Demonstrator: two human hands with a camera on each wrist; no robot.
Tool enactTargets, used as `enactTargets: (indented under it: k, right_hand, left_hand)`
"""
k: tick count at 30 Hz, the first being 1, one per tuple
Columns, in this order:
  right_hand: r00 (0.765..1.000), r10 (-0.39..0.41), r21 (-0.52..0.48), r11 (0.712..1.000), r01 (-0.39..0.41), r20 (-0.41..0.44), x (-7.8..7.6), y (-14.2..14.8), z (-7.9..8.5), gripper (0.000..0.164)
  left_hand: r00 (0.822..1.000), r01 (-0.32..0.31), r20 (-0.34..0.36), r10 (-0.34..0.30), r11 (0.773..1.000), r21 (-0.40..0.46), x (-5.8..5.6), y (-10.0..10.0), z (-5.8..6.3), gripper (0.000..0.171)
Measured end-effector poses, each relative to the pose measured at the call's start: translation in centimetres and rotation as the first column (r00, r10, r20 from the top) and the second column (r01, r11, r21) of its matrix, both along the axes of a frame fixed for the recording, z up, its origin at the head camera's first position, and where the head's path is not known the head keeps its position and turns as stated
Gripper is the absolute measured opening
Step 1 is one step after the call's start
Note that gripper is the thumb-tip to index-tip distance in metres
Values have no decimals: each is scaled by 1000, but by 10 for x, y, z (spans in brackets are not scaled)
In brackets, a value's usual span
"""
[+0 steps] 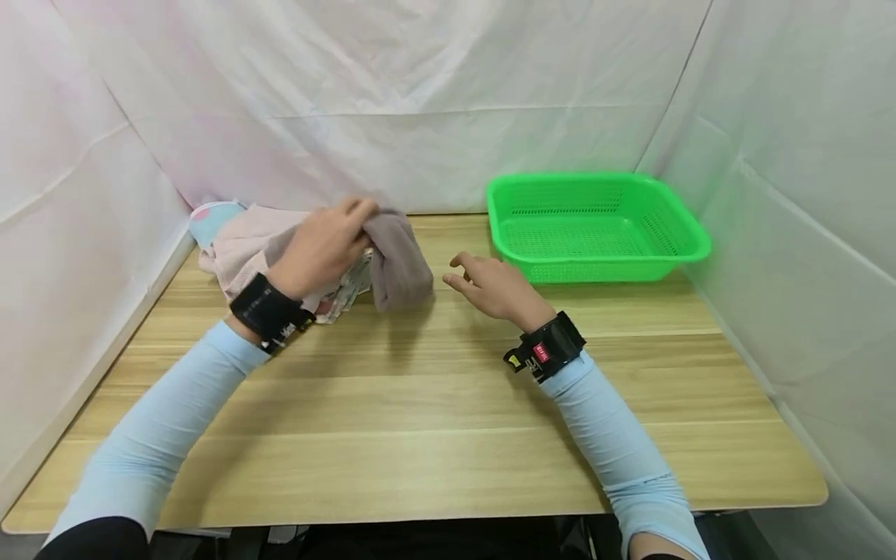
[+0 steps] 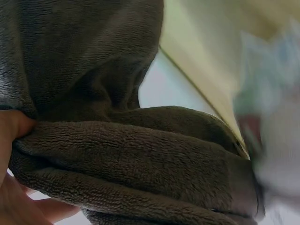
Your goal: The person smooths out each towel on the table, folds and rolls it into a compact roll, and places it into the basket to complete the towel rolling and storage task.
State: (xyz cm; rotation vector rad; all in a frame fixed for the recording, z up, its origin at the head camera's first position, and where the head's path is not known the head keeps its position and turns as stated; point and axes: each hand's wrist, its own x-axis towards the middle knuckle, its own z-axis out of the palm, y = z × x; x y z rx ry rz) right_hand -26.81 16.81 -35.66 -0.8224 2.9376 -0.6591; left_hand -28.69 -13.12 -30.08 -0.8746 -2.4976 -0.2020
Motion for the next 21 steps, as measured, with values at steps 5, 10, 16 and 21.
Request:
enactTargets:
  k: [5, 10, 16, 21]
  right_hand:
    - [984, 27, -53, 998, -17, 178, -4, -1, -4, 63]
    - [947, 77, -64, 996, -60, 312, -9, -5, -6, 69]
    - [909, 88, -14, 996, -91, 406, -12, -1, -10, 77]
    - [926, 109, 11, 992, -122, 362, -14, 3, -7, 70]
  left_hand:
    - [999, 7, -40, -12, 993, -119, 24, 29, -28, 37]
    - [993, -9, 111, 26, 989, -145, 43, 37, -41, 42]
    - [949, 39, 314, 21, 982, -186, 58, 41, -49, 45]
    - [926, 54, 376, 13, 984, -167, 60, 43, -51, 51]
